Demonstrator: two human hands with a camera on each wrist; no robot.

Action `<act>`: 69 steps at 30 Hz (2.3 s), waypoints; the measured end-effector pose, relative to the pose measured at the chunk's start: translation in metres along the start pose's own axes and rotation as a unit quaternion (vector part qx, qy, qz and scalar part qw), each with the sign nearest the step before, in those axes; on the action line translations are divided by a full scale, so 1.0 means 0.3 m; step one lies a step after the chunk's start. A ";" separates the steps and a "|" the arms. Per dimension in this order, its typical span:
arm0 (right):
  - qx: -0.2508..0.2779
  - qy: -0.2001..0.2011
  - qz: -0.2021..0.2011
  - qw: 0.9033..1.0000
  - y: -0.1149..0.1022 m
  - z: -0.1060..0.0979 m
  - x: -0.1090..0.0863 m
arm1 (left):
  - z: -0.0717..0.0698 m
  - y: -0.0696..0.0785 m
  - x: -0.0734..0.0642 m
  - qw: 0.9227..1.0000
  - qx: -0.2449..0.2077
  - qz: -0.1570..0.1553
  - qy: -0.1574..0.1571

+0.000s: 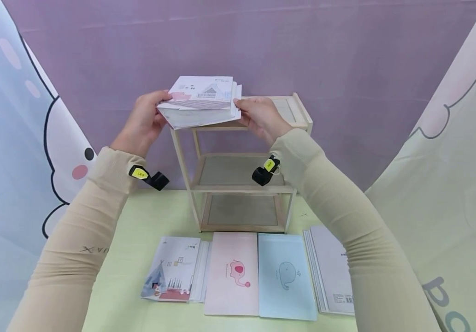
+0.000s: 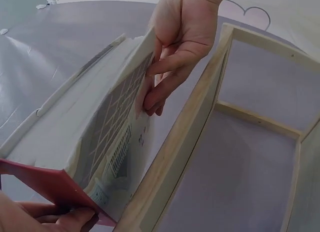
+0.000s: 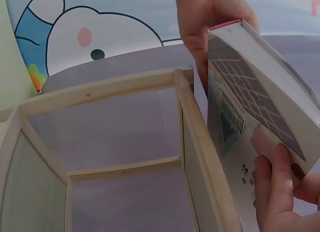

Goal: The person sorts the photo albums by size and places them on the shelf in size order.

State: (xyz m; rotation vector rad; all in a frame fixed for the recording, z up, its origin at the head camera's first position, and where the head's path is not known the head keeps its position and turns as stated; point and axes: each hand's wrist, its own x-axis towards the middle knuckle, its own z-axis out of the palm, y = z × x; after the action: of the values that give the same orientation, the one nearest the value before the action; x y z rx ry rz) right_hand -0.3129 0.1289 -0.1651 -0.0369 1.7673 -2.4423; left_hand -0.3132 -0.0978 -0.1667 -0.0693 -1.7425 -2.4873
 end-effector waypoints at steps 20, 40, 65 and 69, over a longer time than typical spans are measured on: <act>-0.080 0.049 0.033 0.995 -0.046 -0.006 0.082 | 0.036 0.045 0.108 0.996 0.064 -0.055 0.040; -0.181 0.046 0.042 0.982 -0.045 0.007 0.159 | 0.021 0.028 0.181 0.986 0.141 -0.064 0.066; -0.343 0.054 0.052 0.936 -0.046 0.012 0.172 | 0.013 0.013 0.191 0.979 0.173 -0.081 0.066; -0.361 0.061 0.048 0.929 -0.044 0.019 0.170 | 0.012 0.008 0.194 0.977 0.195 -0.066 0.064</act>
State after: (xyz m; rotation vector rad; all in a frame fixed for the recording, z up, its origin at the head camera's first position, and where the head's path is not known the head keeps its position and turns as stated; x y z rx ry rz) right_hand -0.3640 0.1215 -0.1535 0.1303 2.5479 -1.6297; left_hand -0.3710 -0.0985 -0.1576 0.2376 -2.1994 -2.1227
